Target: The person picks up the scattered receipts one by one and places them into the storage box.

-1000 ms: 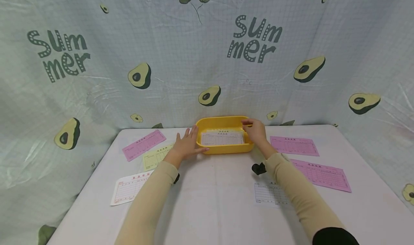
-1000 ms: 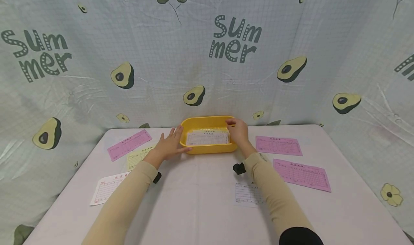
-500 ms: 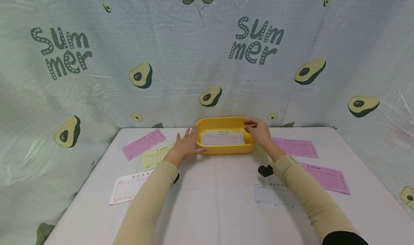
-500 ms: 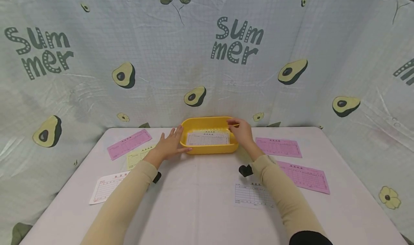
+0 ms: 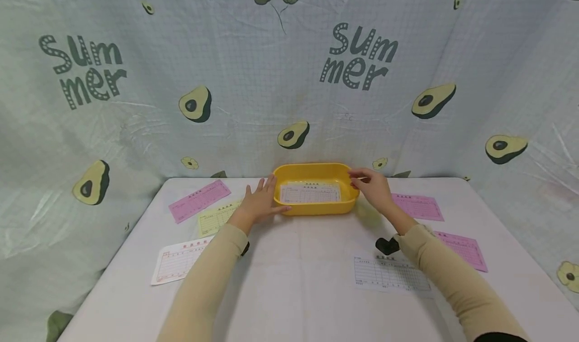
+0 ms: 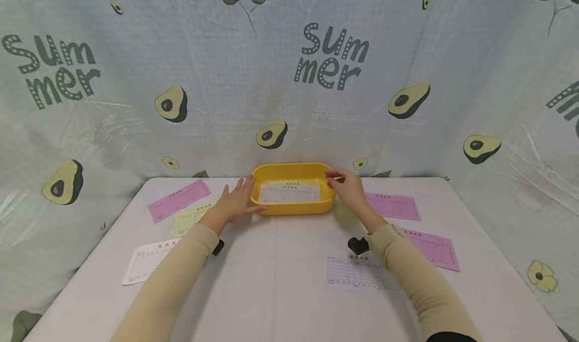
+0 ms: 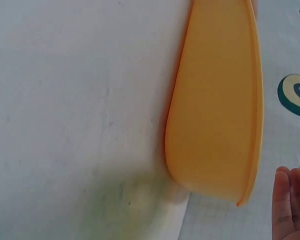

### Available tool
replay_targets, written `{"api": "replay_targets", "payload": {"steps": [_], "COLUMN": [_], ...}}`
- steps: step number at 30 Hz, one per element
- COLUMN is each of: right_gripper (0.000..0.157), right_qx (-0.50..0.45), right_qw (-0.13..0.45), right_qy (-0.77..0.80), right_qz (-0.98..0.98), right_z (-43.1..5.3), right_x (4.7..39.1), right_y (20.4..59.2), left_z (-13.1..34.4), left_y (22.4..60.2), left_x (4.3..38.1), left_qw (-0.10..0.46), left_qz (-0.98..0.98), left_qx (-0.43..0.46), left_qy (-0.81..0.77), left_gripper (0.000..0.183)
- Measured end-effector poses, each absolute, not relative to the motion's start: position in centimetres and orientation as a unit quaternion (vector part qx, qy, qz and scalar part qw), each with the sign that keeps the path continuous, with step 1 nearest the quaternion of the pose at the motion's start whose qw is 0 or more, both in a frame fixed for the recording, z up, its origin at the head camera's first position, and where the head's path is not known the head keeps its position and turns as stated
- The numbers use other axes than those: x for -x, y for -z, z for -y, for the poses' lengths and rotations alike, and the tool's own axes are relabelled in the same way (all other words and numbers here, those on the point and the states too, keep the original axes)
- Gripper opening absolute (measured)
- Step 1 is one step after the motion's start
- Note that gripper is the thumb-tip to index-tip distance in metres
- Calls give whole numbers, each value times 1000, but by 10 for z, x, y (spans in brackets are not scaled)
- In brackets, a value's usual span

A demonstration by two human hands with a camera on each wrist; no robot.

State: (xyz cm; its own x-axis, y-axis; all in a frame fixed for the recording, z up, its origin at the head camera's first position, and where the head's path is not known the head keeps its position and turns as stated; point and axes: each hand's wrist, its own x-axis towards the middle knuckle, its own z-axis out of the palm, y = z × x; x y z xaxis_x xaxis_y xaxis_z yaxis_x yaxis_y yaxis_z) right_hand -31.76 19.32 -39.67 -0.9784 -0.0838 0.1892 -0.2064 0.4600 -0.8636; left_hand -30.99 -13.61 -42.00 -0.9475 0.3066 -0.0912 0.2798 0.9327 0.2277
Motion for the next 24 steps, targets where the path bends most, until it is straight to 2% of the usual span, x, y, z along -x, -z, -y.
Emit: {"api": "replay_targets", "payload": {"steps": [13,24], "right_gripper": [28,32], "right_qx": [-108,-61], "right_qw": [127,143], "right_qy": [-457,-509], "right_qz": [874,847], "right_z": [-233,-273], "right_x": [307,296], "right_y": [396,403], "left_z": [141,137], "left_y": [423,421], "left_x": [311,311], "left_qw": [62,65], "left_qz": [-981,-981], "left_qx": [-149,-146], "left_qy": [-109,-110], "left_gripper": [109,109]}}
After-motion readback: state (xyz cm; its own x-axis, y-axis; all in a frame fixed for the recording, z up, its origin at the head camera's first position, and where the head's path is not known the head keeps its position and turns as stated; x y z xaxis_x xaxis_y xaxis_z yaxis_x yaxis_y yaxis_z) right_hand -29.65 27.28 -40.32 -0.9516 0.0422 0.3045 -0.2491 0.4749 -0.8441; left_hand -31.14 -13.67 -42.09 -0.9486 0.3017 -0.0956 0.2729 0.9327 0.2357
